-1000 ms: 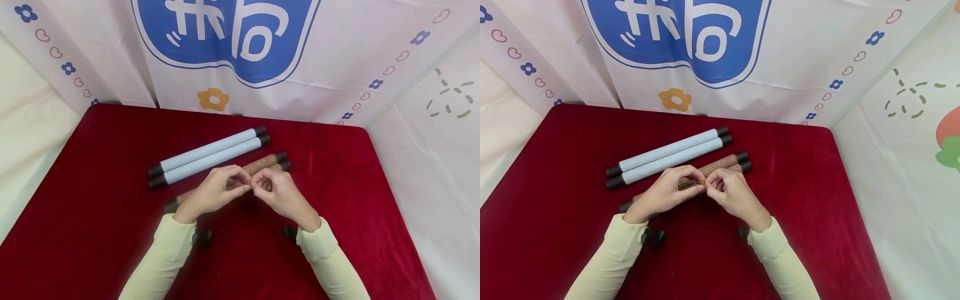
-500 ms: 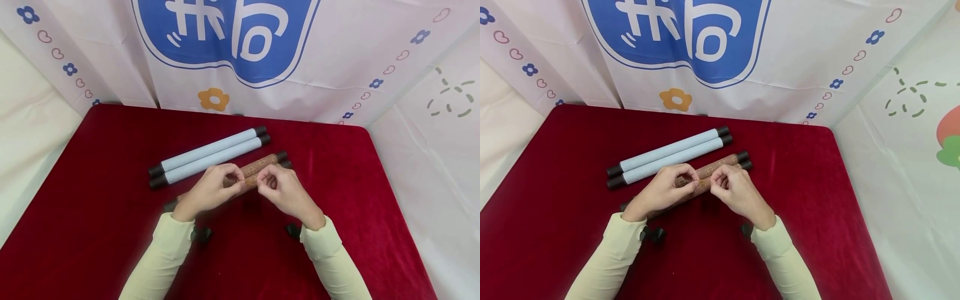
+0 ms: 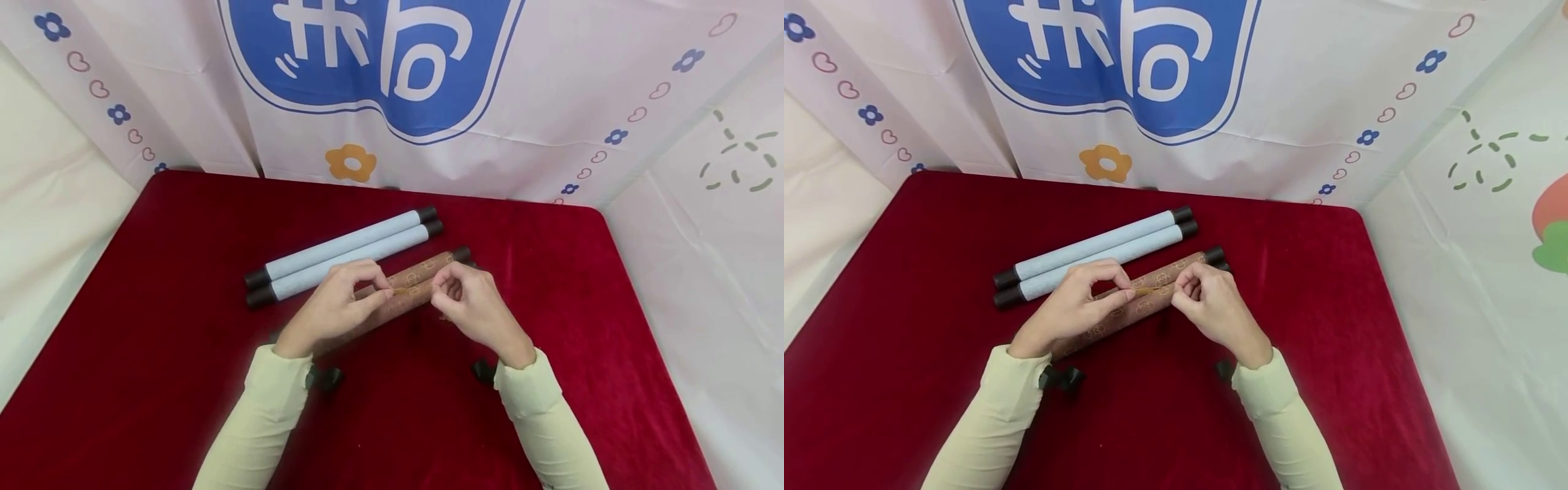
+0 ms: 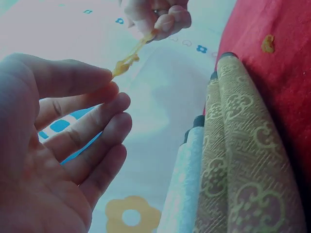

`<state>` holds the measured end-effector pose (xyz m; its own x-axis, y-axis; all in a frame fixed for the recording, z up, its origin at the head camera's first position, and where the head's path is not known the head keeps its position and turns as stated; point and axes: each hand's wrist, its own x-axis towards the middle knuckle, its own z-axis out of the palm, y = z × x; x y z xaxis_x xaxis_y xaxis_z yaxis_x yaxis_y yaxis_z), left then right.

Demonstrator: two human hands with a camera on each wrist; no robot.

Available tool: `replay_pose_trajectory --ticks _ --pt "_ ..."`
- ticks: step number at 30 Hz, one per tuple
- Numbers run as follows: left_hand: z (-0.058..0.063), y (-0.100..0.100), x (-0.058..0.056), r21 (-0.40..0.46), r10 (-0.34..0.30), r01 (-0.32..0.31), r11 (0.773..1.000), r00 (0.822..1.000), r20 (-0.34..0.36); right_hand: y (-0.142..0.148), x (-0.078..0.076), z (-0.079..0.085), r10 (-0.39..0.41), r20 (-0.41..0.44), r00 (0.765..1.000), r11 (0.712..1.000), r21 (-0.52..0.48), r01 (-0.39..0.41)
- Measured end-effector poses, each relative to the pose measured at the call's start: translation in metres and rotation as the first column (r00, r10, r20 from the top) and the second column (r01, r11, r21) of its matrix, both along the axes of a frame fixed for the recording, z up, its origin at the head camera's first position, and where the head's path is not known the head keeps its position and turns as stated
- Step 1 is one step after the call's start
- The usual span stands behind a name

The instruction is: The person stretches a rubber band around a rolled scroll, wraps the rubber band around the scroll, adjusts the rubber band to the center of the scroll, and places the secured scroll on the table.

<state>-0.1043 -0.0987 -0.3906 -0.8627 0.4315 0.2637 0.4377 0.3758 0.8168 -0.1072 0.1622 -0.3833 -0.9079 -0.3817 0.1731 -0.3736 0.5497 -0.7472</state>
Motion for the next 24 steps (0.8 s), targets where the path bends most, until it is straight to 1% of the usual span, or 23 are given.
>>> replay_pose_trajectory --ticks 4,8,10,12,14,15,16,18,20,22,24 --pt "0.000 -0.005 -0.002 0.020 0.044 -0.043 0.999 0.998 -0.045 0.004 -0.004 -0.001 -0.032 -0.006 0.999 0.999 0.015 0.032" --pt "0.001 -0.013 -0.005 0.021 0.095 -0.093 0.995 0.992 -0.086 0.011 -0.009 -0.001 -0.084 -0.024 0.996 0.996 0.035 0.085" --pt "0.003 -0.018 -0.006 0.019 0.138 -0.137 0.990 0.987 -0.077 0.015 -0.011 0.000 -0.116 -0.039 0.992 0.993 0.029 0.118" --pt "0.005 -0.023 -0.006 0.012 0.177 -0.176 0.984 0.983 -0.056 0.018 -0.011 0.002 -0.126 -0.052 0.991 0.992 0.008 0.127" --pt "0.005 -0.027 -0.006 -0.002 0.202 -0.202 0.979 0.979 -0.033 0.020 -0.010 0.003 -0.108 -0.055 0.993 0.994 -0.025 0.107" --pt "0.005 -0.027 -0.006 -0.010 0.205 -0.205 0.979 0.979 -0.022 0.020 -0.010 0.004 -0.085 -0.051 0.995 0.995 -0.047 0.083" --pt "0.004 -0.026 -0.007 -0.018 0.186 -0.187 0.982 0.982 -0.015 0.020 -0.009 0.004 -0.054 -0.043 0.998 0.997 -0.065 0.051" --pt "0.002 -0.020 -0.007 -0.020 0.125 -0.125 0.992 0.992 0.007 0.017 -0.007 0.005 0.008 -0.030 1.000 0.996 -0.087 -0.010" --pt "0.000 -0.011 -0.005 -0.027 0.062 -0.061 0.998 0.998 0.028 0.014 -0.004 0.004 0.059 -0.016 0.998 0.993 -0.104 -0.060" --pt "-0.002 -0.003 -0.004 -0.018 0.007 -0.006 1.000 0.999 0.050 0.010 -0.003 0.003 0.096 -0.002 0.995 0.989 -0.115 -0.096" --pt "-0.004 0.004 -0.002 -0.009 -0.024 0.025 1.000 0.998 0.059 0.008 -0.001 0.002 0.122 0.006 0.993 0.985 -0.120 -0.120"
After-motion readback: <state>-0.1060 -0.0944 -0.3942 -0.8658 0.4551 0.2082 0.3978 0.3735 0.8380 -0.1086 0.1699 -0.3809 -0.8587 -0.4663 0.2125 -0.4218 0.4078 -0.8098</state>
